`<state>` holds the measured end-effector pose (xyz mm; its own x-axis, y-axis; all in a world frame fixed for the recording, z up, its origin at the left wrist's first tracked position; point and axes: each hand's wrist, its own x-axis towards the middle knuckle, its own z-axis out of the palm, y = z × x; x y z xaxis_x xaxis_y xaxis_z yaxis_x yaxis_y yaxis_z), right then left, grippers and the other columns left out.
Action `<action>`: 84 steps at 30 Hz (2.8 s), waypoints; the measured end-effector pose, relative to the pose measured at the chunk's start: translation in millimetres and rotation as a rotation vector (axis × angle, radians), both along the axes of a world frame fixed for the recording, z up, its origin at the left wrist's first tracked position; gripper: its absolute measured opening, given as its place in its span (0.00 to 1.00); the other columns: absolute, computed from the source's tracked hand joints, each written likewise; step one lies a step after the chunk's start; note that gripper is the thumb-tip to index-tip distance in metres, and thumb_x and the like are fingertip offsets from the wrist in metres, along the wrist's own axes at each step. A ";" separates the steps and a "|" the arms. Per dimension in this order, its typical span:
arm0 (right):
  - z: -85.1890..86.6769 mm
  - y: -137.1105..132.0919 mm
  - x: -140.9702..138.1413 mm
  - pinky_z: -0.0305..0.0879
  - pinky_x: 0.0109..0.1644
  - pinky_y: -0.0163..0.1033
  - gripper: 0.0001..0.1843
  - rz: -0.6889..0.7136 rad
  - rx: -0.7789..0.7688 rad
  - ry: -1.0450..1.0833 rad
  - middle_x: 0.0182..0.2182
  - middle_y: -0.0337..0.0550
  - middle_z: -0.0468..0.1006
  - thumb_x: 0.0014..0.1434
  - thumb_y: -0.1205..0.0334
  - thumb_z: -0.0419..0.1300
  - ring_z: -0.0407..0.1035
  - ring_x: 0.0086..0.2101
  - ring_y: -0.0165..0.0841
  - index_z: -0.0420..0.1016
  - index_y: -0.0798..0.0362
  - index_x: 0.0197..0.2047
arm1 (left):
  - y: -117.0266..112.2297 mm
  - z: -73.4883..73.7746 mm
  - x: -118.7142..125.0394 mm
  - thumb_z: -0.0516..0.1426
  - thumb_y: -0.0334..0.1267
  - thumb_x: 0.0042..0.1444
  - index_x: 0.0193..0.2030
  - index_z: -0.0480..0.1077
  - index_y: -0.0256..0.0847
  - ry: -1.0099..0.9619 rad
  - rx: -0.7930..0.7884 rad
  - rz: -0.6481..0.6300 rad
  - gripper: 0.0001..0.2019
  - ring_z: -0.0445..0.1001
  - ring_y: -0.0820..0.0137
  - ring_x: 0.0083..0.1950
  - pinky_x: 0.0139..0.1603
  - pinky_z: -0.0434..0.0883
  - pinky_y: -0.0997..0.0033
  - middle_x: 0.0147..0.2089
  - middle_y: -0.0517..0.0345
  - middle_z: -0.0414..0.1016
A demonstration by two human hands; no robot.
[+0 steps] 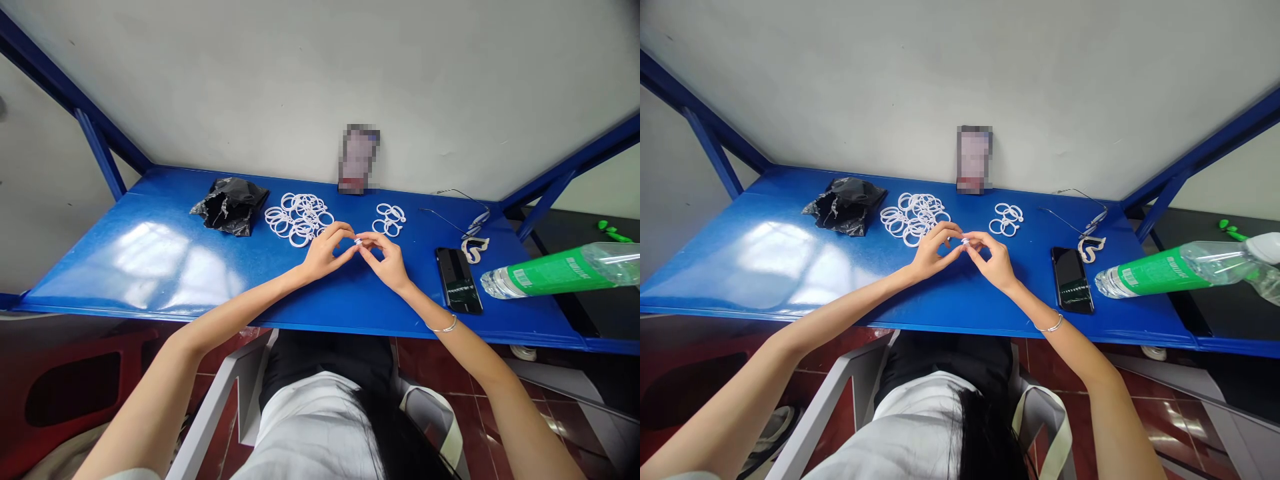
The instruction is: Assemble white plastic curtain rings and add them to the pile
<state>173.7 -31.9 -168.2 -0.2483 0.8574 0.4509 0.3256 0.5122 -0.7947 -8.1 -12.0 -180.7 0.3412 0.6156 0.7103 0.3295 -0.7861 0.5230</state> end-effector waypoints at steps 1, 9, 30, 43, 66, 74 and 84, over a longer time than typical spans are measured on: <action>0.4 0.2 0.3 0.74 0.41 0.38 0.11 0.000 0.001 0.005 0.37 0.41 0.80 0.62 0.58 0.59 0.75 0.34 0.31 0.73 0.49 0.47 | 0.1 -0.1 0.0 0.54 0.40 0.63 0.45 0.68 0.39 -0.002 -0.017 -0.008 0.08 0.72 0.71 0.44 0.32 0.71 0.78 0.45 0.50 0.71; 1.3 0.4 1.0 0.74 0.39 0.38 0.07 -0.020 0.049 -0.001 0.37 0.41 0.80 0.62 0.59 0.59 0.75 0.33 0.31 0.73 0.50 0.42 | 0.5 -1.1 0.7 0.55 0.40 0.63 0.42 0.68 0.39 -0.013 -0.018 -0.041 0.07 0.71 0.72 0.43 0.31 0.70 0.78 0.44 0.51 0.71; 2.5 -1.1 0.1 0.73 0.38 0.39 0.05 -0.058 0.080 0.038 0.33 0.39 0.78 0.61 0.58 0.61 0.73 0.30 0.31 0.72 0.50 0.37 | -0.8 0.2 -0.4 0.57 0.45 0.61 0.63 0.59 0.43 0.092 -0.215 -0.183 0.26 0.71 0.61 0.58 0.42 0.77 0.69 0.62 0.44 0.67; 1.9 -3.0 -3.0 0.74 0.38 0.38 0.08 0.033 -0.060 0.119 0.35 0.40 0.79 0.60 0.56 0.62 0.75 0.31 0.31 0.73 0.49 0.40 | 0.7 -1.9 0.1 0.58 0.41 0.60 0.56 0.66 0.39 0.065 -0.152 -0.171 0.19 0.74 0.66 0.50 0.36 0.74 0.73 0.53 0.45 0.73; 5.7 -2.8 2.0 0.74 0.38 0.42 0.07 -0.062 0.101 0.009 0.34 0.40 0.81 0.61 0.55 0.61 0.75 0.33 0.34 0.79 0.46 0.39 | -2.7 1.6 2.2 0.58 0.41 0.57 0.55 0.67 0.40 -0.002 0.021 -0.044 0.19 0.73 0.68 0.45 0.37 0.73 0.72 0.47 0.48 0.71; 4.4 0.2 5.5 0.74 0.40 0.44 0.07 -0.176 0.235 -0.043 0.34 0.41 0.81 0.61 0.56 0.61 0.75 0.32 0.35 0.79 0.46 0.40 | -1.0 2.6 -1.7 0.57 0.41 0.58 0.59 0.65 0.41 0.027 0.089 0.034 0.21 0.73 0.67 0.45 0.40 0.74 0.69 0.47 0.49 0.70; 2.8 4.3 9.5 0.74 0.41 0.45 0.06 -0.203 0.259 -0.052 0.34 0.41 0.82 0.60 0.55 0.62 0.76 0.33 0.36 0.79 0.45 0.39 | 0.1 -1.6 -2.9 0.57 0.44 0.61 0.66 0.59 0.42 0.036 0.128 -0.018 0.27 0.74 0.63 0.52 0.48 0.76 0.64 0.53 0.44 0.71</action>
